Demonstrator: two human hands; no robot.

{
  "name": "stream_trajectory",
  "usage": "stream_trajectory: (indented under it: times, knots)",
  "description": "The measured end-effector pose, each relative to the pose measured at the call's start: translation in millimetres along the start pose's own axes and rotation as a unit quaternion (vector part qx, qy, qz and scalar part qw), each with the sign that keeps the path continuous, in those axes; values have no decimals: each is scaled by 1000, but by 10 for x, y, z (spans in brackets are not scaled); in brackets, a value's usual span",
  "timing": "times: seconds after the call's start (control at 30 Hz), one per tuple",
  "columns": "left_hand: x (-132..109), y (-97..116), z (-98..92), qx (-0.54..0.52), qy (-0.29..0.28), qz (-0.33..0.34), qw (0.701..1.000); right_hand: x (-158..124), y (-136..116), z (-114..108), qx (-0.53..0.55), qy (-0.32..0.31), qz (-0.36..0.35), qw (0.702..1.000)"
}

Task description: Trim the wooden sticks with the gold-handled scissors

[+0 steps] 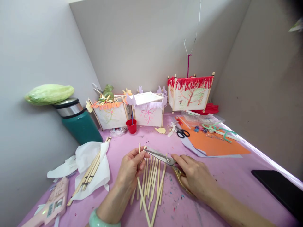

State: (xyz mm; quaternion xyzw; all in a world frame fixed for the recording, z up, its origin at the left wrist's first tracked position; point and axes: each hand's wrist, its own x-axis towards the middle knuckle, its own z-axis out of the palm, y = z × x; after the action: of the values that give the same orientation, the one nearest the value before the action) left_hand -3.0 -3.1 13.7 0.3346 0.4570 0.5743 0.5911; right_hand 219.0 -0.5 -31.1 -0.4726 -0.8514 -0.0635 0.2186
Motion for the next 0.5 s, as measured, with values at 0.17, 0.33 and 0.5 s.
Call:
stream_trajectory:
  times: [0.17,0.33,0.5]
  knots:
    - [4,-6,2,-8,4,-11,1000,12,-11,-2,-2,2,-2,1000]
    - [2,-5,-15,11,-10,-11,1000,5,3,22,25,-16,8,1000]
    - [7,-13,-45,29,-6,-7,1000,-22,13,29,42,-28,17,999]
